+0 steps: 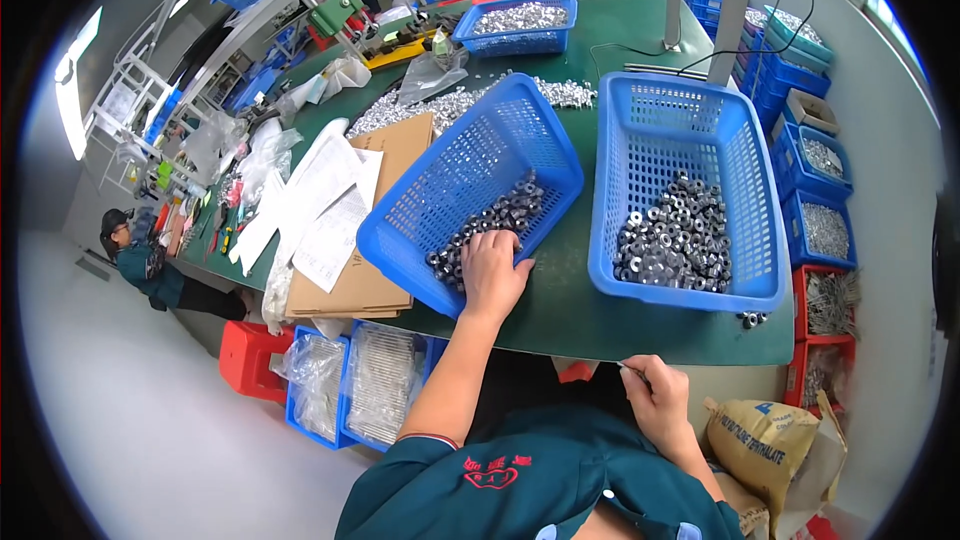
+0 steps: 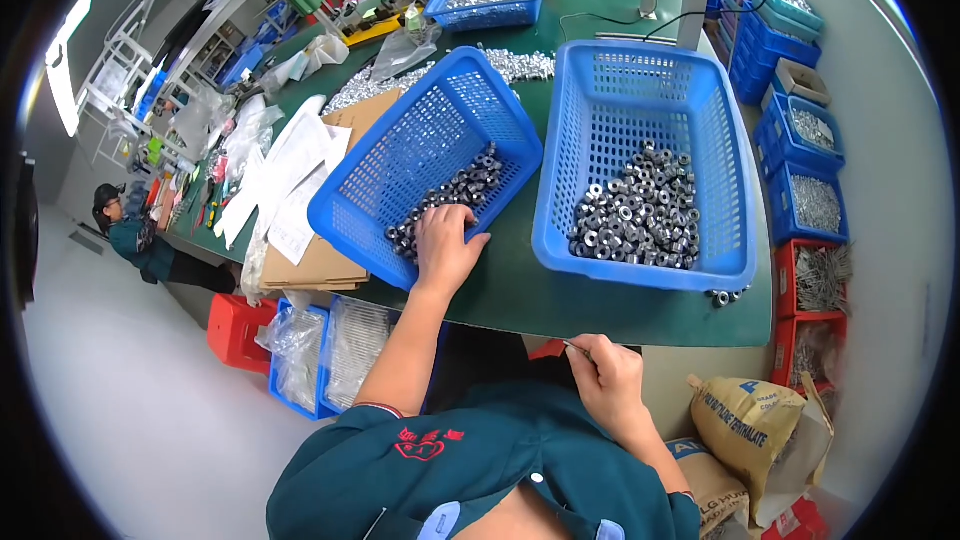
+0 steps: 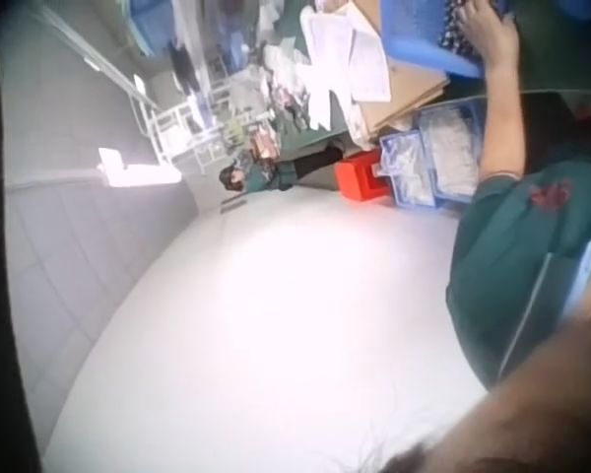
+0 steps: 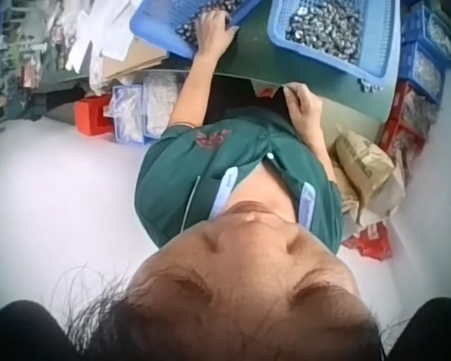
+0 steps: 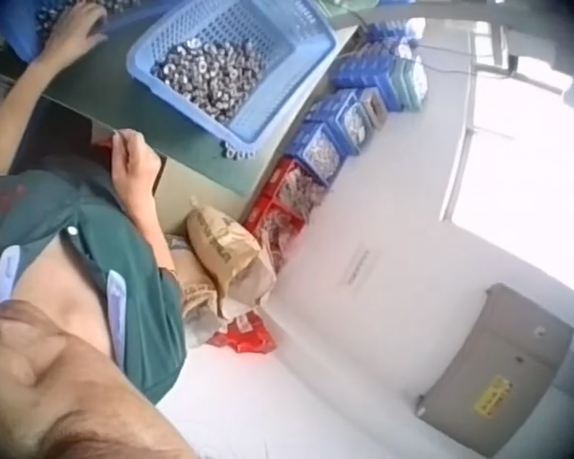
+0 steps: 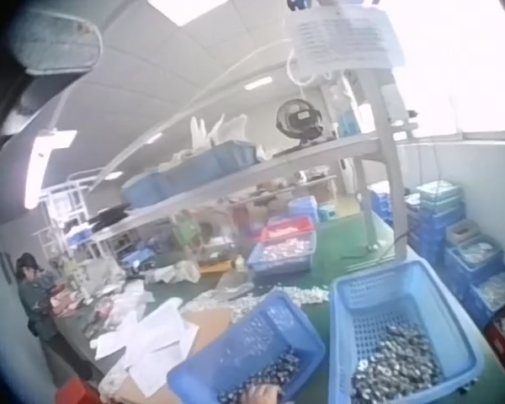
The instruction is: Manually assembling small metal hardware components at an industrial workstation.
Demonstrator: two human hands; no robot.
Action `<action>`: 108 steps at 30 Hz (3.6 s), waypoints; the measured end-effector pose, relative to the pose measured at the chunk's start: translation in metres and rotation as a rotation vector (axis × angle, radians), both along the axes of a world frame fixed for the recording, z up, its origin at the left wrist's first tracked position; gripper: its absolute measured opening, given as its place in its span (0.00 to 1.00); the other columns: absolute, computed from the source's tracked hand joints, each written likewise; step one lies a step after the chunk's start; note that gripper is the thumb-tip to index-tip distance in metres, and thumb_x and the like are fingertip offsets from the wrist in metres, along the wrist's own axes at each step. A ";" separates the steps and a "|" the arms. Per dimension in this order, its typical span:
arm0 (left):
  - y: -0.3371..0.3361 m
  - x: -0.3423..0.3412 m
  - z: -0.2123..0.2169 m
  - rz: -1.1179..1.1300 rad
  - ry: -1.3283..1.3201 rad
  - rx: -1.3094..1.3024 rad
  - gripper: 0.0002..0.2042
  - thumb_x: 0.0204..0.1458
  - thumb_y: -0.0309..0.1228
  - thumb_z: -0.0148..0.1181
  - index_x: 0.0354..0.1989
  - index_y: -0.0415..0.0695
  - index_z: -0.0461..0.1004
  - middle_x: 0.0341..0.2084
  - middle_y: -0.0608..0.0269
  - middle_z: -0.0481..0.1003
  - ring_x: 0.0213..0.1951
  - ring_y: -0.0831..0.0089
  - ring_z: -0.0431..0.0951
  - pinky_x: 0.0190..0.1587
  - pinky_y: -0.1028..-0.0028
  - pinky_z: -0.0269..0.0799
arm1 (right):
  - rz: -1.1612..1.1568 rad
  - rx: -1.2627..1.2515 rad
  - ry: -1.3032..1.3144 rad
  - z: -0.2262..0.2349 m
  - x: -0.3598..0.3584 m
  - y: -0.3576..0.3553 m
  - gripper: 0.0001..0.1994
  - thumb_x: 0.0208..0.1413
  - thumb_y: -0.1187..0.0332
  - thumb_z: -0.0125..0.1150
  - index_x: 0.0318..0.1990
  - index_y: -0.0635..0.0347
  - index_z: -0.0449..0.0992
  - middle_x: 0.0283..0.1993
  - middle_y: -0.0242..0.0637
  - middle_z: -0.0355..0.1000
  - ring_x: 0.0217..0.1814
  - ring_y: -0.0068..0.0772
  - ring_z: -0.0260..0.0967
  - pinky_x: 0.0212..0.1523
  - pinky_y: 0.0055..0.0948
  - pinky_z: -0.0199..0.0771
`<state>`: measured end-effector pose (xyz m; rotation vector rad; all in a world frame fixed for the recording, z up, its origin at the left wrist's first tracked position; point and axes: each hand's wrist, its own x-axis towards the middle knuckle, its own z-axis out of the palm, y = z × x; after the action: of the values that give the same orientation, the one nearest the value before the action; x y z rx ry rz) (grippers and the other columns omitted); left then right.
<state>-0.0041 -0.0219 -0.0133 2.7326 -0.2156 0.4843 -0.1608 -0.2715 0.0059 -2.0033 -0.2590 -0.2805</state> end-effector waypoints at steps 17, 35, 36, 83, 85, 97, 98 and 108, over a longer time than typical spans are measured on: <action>-0.011 -0.075 0.011 -0.651 0.555 -1.739 0.10 0.52 0.21 0.64 0.41 0.41 0.71 0.37 0.60 0.74 0.41 0.72 0.72 0.49 0.73 0.67 | 0.093 0.035 -0.129 0.022 0.018 0.018 0.05 0.52 0.79 0.63 0.36 0.64 0.74 0.24 0.40 0.73 0.24 0.40 0.73 0.25 0.32 0.71; -0.010 -0.103 0.032 -0.729 0.620 -1.091 0.07 0.51 0.17 0.61 0.38 0.39 0.72 0.37 0.59 0.72 0.41 0.72 0.71 0.45 0.74 0.68 | 0.202 -0.388 -0.315 0.033 0.020 0.035 0.05 0.53 0.76 0.63 0.30 0.62 0.71 0.20 0.38 0.69 0.20 0.40 0.71 0.21 0.34 0.68; -0.012 -0.101 0.035 -0.734 0.527 -0.965 0.08 0.50 0.17 0.61 0.37 0.38 0.71 0.36 0.59 0.73 0.39 0.71 0.72 0.44 0.73 0.69 | 0.174 -0.194 -0.236 0.024 0.021 0.038 0.05 0.54 0.75 0.62 0.30 0.61 0.72 0.20 0.38 0.69 0.19 0.39 0.69 0.20 0.32 0.66; -0.163 0.038 0.058 -0.813 -0.012 0.235 0.05 0.40 0.27 0.64 0.28 0.44 0.79 0.30 0.57 0.79 0.40 0.58 0.78 0.42 0.60 0.75 | -0.186 -0.094 -0.036 0.011 -0.004 -0.003 0.03 0.54 0.78 0.63 0.33 0.62 0.74 0.20 0.42 0.69 0.18 0.39 0.69 0.22 0.30 0.65; -0.136 0.028 0.075 -0.768 -0.205 -0.007 0.09 0.42 0.30 0.68 0.32 0.44 0.77 0.31 0.59 0.77 0.39 0.59 0.76 0.41 0.61 0.72 | -0.172 -0.065 -0.001 0.012 -0.004 -0.004 0.03 0.54 0.78 0.63 0.33 0.63 0.74 0.20 0.41 0.69 0.18 0.37 0.68 0.22 0.29 0.65; -0.002 0.031 0.007 -0.038 -0.064 0.015 0.14 0.40 0.31 0.72 0.37 0.44 0.82 0.37 0.58 0.75 0.45 0.58 0.71 0.51 0.63 0.68 | -0.052 0.012 0.084 -0.003 -0.002 0.000 0.04 0.54 0.75 0.64 0.34 0.63 0.74 0.19 0.41 0.70 0.19 0.37 0.70 0.22 0.30 0.67; -0.002 0.029 0.006 -0.043 -0.062 0.015 0.14 0.40 0.31 0.72 0.37 0.44 0.82 0.37 0.58 0.75 0.45 0.58 0.71 0.51 0.63 0.68 | -0.058 0.013 0.085 -0.002 -0.002 0.000 0.04 0.54 0.75 0.64 0.34 0.63 0.74 0.19 0.41 0.70 0.19 0.37 0.70 0.22 0.30 0.67; -0.003 0.000 -0.021 -0.001 -0.230 -0.017 0.15 0.39 0.29 0.72 0.36 0.45 0.75 0.37 0.64 0.74 0.45 0.60 0.71 0.50 0.62 0.65 | -0.046 0.000 0.089 -0.006 -0.003 0.003 0.04 0.54 0.75 0.64 0.34 0.63 0.74 0.22 0.42 0.72 0.21 0.40 0.73 0.23 0.31 0.69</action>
<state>-0.0038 -0.0248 -0.0346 2.6564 -0.2696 0.7969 -0.1641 -0.2683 -0.0005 -2.0178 -0.1566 -0.2204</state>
